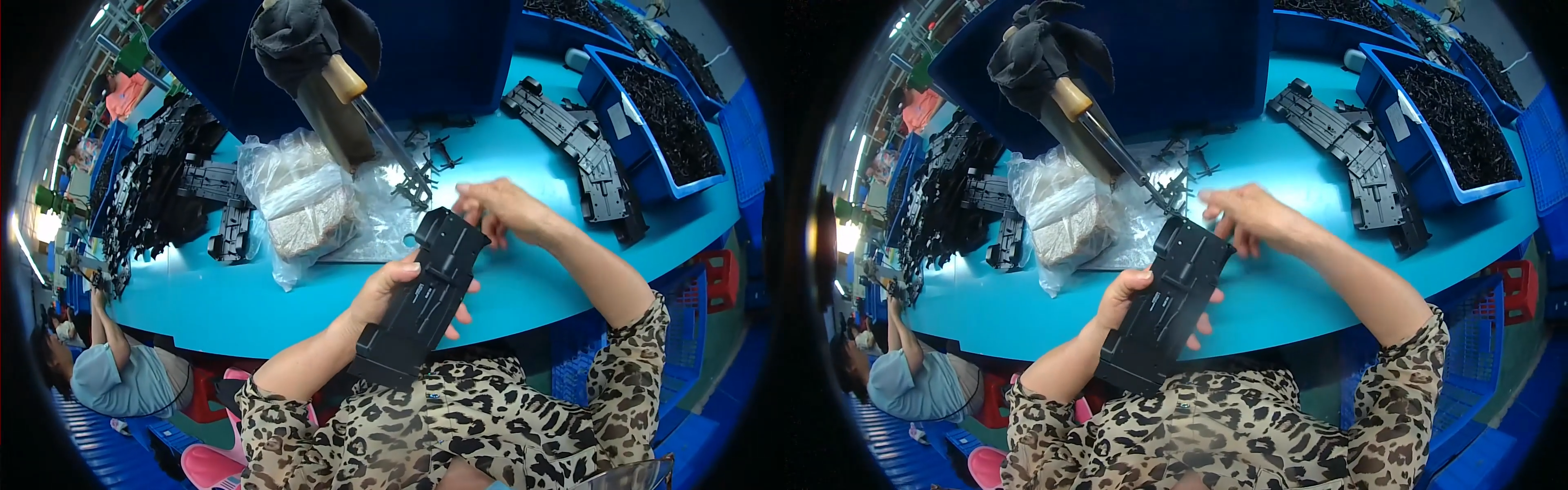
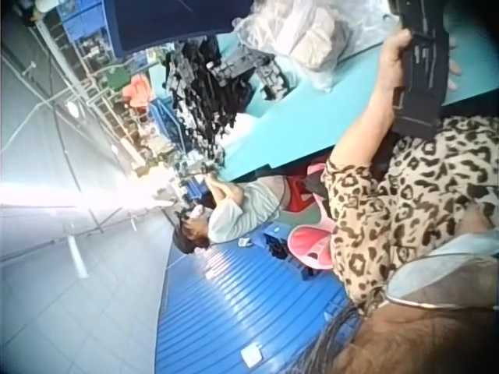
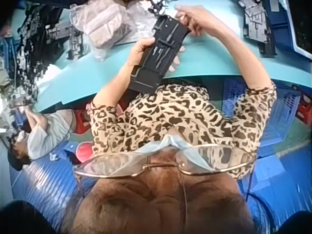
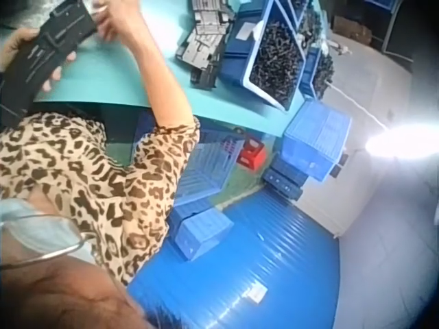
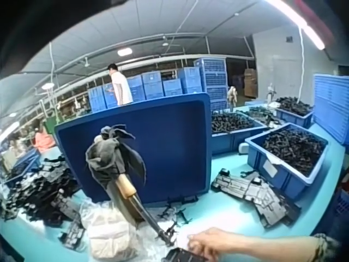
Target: Assemble the chassis and components of a plastic toy truck using an electric screwdriver.
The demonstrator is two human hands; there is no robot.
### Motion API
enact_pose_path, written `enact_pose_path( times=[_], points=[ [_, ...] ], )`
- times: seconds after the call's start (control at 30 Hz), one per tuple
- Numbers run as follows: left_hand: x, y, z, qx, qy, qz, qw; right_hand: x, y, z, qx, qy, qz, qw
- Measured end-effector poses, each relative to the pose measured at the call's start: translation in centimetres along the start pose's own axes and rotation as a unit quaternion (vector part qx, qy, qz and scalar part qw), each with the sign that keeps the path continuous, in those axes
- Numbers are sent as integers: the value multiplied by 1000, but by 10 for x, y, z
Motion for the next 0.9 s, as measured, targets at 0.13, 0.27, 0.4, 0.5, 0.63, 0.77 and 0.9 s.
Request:
enact_pose_path(
  times=[0.13, 0.27, 0.4, 0.5, 0.63, 0.77, 0.9],
  points=[
    [-10, 8, -4, 59, 64, -10, 996, -44, -51, 4, -254, 317, 245, 880],
    [-5, 12, -4, 82, 61, -18, 995, -26, -61, -7, -283, 346, 394, 803],
    [-18, 4, -2, 46, 55, -57, 996, -37, -61, -16, -245, 335, 404, 815],
    [-22, 5, -3, 58, 73, -67, 993, -41, -54, -11, -224, 349, 415, 810],
    [-26, 6, -1, 57, 92, -90, 990, -50, -53, -2, -194, 355, 342, 848],
    [-33, 5, -2, 65, 115, -120, 984, -32, -60, 4, -229, 409, 375, 800],
    [-30, 6, -3, 66, 115, -106, 986, -41, -57, -9, -244, 400, 401, 788]
  ],
)
Point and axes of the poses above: each hand's wrist, its own z-axis away from the middle knuckle, its own x-axis out of the palm, y = z × x, the point moved 9 cm from there along -z, towards the middle knuckle, and after that the axes turned 13 degrees about x, right-handed, at the moved point
